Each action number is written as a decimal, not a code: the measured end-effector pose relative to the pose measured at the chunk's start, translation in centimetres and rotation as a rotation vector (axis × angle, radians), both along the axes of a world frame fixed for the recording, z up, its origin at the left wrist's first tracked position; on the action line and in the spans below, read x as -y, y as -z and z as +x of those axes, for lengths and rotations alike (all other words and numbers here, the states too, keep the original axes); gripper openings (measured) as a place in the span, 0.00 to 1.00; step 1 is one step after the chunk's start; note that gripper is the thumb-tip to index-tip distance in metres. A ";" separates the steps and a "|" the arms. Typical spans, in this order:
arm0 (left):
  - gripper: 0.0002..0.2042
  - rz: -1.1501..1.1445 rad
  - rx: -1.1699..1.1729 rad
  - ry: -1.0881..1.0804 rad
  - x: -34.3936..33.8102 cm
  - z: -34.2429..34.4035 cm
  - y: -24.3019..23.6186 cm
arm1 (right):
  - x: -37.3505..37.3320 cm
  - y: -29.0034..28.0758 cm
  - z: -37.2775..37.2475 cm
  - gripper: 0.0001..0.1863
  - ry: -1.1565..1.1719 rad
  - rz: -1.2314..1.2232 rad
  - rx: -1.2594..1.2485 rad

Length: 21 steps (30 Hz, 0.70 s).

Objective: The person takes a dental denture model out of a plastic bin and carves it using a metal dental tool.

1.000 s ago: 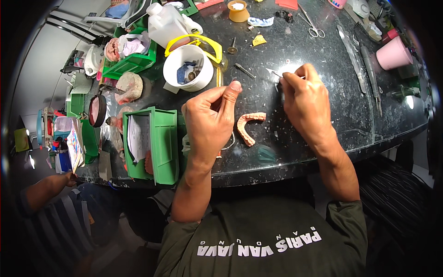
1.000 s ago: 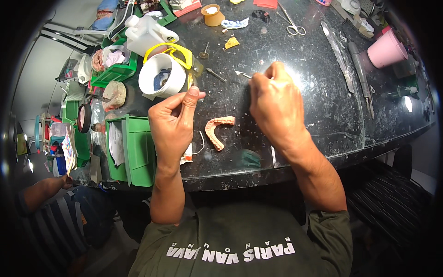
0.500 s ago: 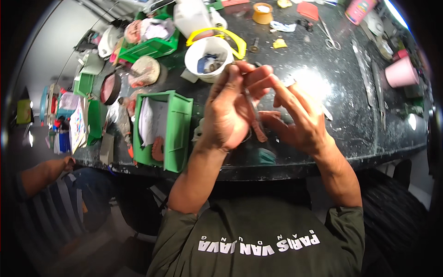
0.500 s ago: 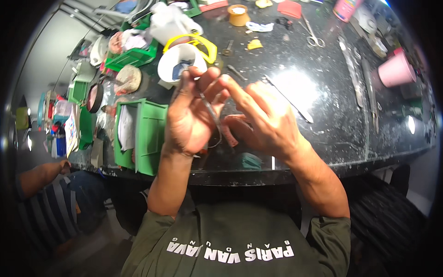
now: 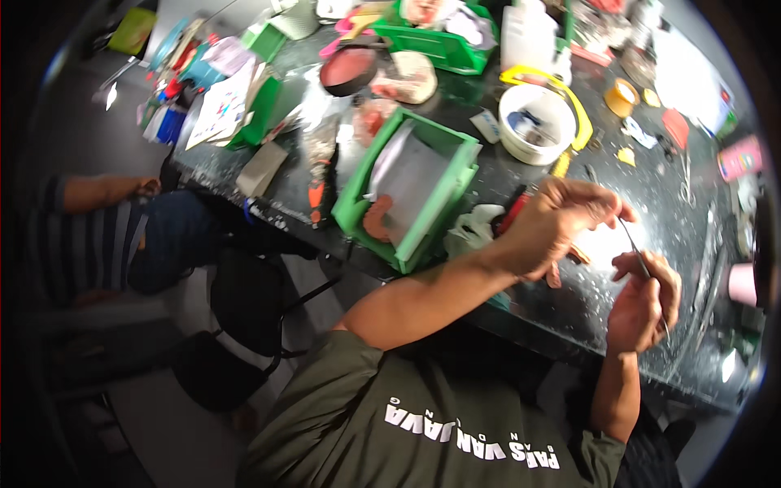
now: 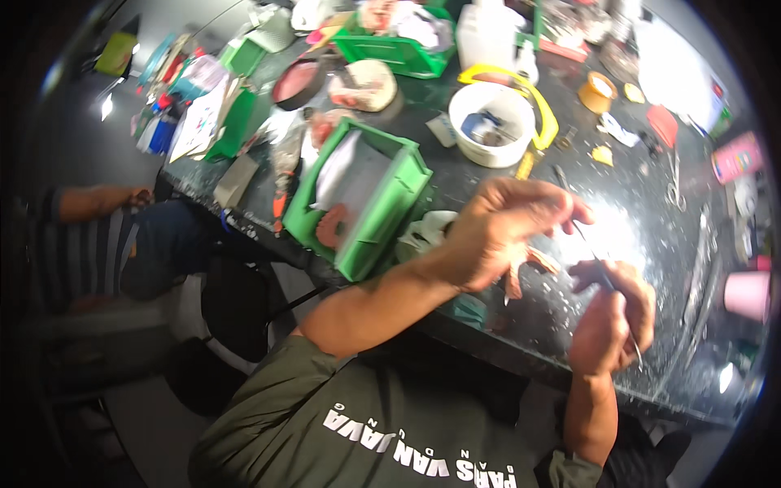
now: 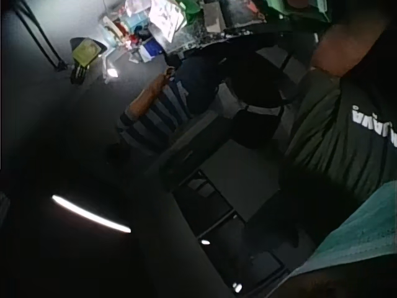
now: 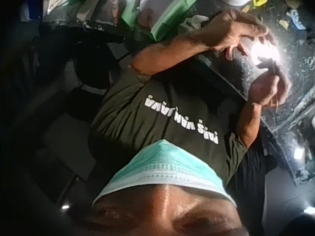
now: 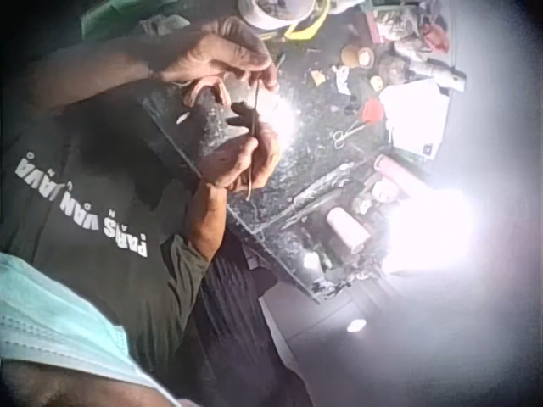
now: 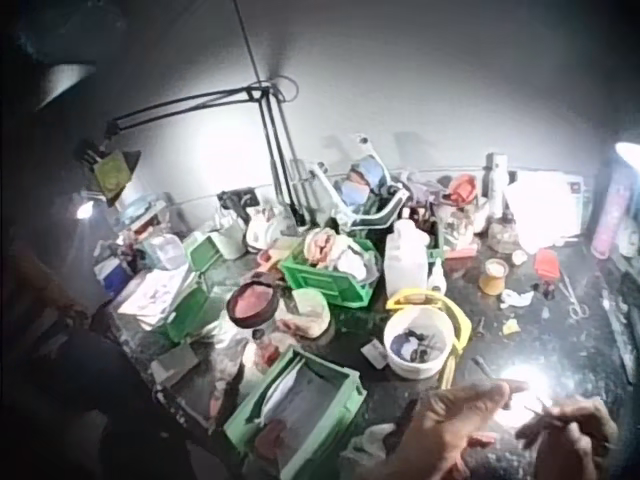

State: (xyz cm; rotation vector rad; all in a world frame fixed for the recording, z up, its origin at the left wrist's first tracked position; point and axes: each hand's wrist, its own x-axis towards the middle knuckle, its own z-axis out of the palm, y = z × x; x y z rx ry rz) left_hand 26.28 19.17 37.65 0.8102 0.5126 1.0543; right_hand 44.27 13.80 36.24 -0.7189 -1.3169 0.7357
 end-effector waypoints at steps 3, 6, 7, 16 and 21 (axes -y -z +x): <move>0.14 0.003 -0.048 -0.052 -0.1 -0.4 -0.7 | 0.3 1.5 1.9 0.15 0.239 0.061 0.215; 0.11 -0.004 -0.344 -0.127 0.5 -1.3 -3.0 | 0.7 1.5 3.5 0.13 0.262 0.148 0.291; 0.08 0.373 -0.559 -0.291 0.2 -0.9 -0.2 | 0.5 3.3 5.0 0.29 0.279 -0.039 0.359; 0.19 0.993 -1.323 -0.188 -0.6 2.7 6.6 | -1.0 2.9 3.7 0.15 0.302 0.323 0.674; 0.15 1.027 -1.040 -0.305 0.6 3.8 9.5 | 0.0 -0.2 0.3 0.23 0.195 -0.233 0.585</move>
